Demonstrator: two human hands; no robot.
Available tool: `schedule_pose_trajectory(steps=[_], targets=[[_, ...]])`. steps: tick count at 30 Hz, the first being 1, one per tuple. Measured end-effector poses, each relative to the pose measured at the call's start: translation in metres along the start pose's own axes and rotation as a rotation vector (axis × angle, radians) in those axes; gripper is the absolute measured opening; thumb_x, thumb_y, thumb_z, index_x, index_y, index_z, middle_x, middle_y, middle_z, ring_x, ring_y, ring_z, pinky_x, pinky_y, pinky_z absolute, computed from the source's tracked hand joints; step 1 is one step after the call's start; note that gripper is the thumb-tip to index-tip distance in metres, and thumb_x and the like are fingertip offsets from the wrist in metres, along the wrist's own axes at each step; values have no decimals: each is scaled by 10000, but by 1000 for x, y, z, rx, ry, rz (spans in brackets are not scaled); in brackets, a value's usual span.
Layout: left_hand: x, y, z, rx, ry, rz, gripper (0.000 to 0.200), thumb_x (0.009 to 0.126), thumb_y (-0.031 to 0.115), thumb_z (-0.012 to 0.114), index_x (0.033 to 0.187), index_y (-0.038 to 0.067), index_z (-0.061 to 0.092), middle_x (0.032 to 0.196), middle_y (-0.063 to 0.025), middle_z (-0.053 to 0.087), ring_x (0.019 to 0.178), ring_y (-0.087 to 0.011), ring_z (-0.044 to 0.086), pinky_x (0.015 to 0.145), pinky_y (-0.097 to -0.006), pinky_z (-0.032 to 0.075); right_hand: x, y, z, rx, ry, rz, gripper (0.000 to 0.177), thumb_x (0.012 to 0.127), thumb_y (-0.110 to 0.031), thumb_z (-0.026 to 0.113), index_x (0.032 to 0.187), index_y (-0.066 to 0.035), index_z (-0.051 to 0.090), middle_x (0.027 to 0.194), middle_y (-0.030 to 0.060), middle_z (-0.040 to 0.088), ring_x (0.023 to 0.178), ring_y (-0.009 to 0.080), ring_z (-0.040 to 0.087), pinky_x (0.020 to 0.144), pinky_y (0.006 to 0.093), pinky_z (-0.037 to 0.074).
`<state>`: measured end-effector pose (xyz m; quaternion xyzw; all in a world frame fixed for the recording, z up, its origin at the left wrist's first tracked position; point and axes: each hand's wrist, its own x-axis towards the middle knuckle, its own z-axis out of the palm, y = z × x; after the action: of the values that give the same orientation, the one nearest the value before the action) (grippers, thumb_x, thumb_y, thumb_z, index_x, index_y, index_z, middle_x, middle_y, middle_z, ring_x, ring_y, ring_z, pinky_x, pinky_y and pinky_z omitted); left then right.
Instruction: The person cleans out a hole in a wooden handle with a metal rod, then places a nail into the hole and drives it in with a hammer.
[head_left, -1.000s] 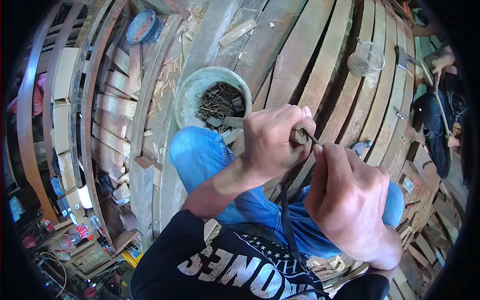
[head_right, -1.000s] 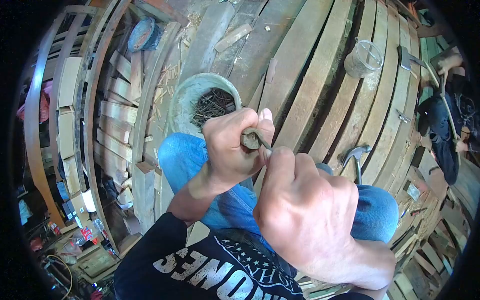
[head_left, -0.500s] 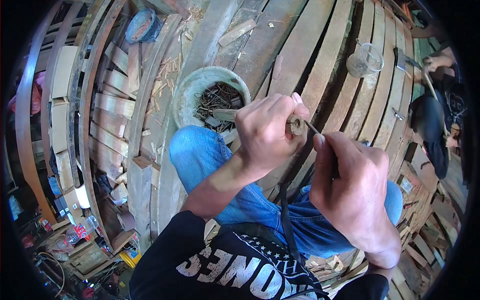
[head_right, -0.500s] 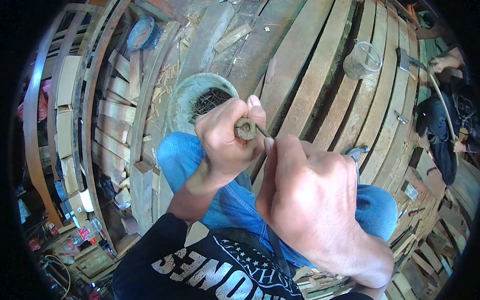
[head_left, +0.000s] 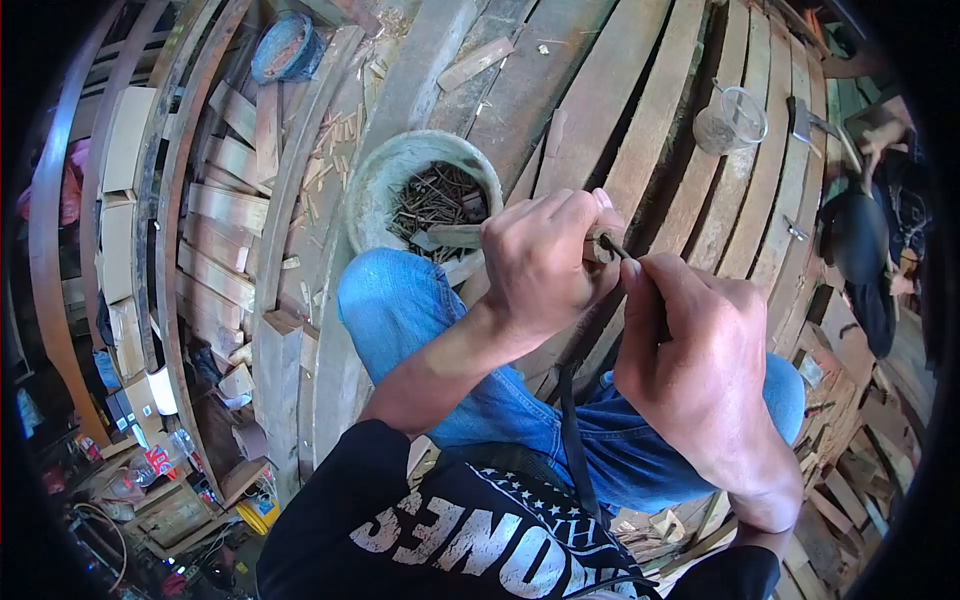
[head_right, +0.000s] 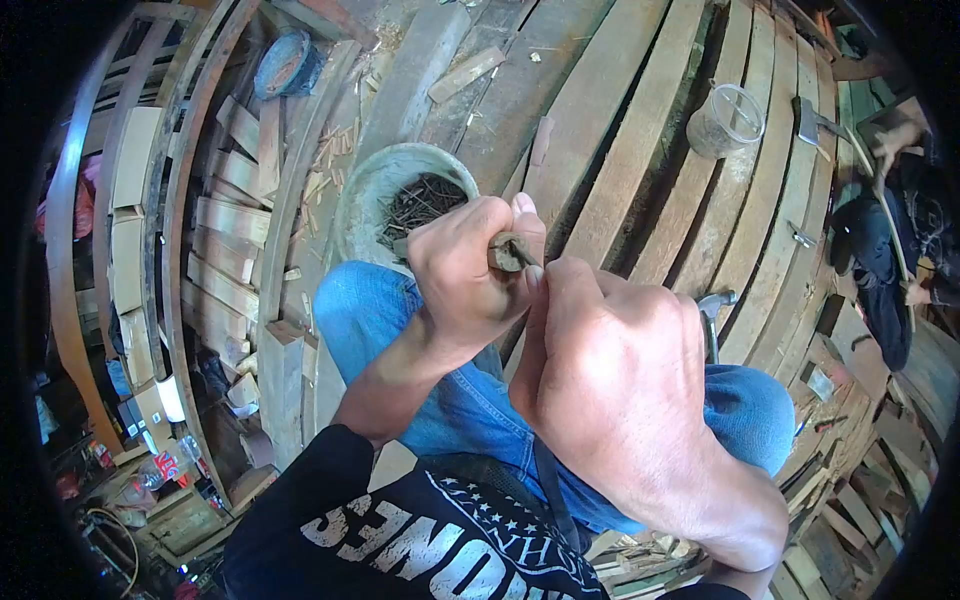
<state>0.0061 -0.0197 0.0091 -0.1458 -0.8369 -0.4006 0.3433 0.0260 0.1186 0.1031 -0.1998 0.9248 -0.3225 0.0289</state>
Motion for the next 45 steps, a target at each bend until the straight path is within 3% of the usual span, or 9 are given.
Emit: schedule_pose_trajectory(steps=[2,9,11,12,24,28,30,35,45], targets=[[-4,0,-9,-11,-214,-85,237,750,274,717,819,81,598,654,-56,597,571,-273,620,498,-371,461,-1,4,4,19,48,-48,88,827,39,626,751,17,588,552,166,525,474,358,549,441,412,390],[7,-3,-21,-176,-315,-102,220,633,162,774,749,74,609,713,-87,664,612,-278,664,514,-357,493,0,11,1,-199,36,-283,112,756,45,671,824,7,591,553,76,451,415,245,489,387,371,370],[10,-3,-25,-250,-382,-99,189,596,101,768,687,72,605,670,-86,653,580,-285,654,499,-357,491,2,18,-2,-404,32,-484,236,661,-81,619,864,38,598,595,15,440,439,124,512,367,300,390],[12,-1,-21,-294,-324,-86,375,772,36,668,532,56,380,475,-92,341,369,-242,380,391,-361,276,3,21,-4,-413,21,-536,293,630,-93,628,875,66,611,601,13,433,448,113,494,370,280,376],[19,-18,-43,-881,-894,-204,33,665,36,674,686,21,653,541,-97,547,446,-217,559,427,-294,382,9,16,-12,-299,40,-709,357,519,-110,633,837,52,620,601,-4,429,464,104,482,384,251,369],[21,-13,-40,-880,-826,-257,46,665,32,683,696,13,654,539,-97,552,449,-202,565,429,-299,383,10,19,-11,-312,113,-680,315,542,-120,654,826,14,622,593,-18,415,458,96,476,385,252,354],[20,-12,-37,-886,-744,-304,155,746,66,704,641,-2,612,483,-94,467,435,-111,423,427,-301,338,9,18,-11,-331,116,-652,295,553,-122,658,816,6,618,590,-19,411,456,95,475,383,258,344],[19,-15,-36,-818,-703,-248,170,722,73,715,625,10,590,487,-78,458,420,-138,429,419,-300,303,7,13,-13,-283,97,-526,199,660,20,705,837,14,613,563,36,438,437,187,464,404,317,338],[19,-16,-34,-664,-670,-199,374,756,145,750,555,44,451,488,-59,344,411,-159,344,421,-317,242,3,2,-16,-138,60,-383,134,729,40,706,823,-3,620,562,58,472,416,218,468,400,334,342]])
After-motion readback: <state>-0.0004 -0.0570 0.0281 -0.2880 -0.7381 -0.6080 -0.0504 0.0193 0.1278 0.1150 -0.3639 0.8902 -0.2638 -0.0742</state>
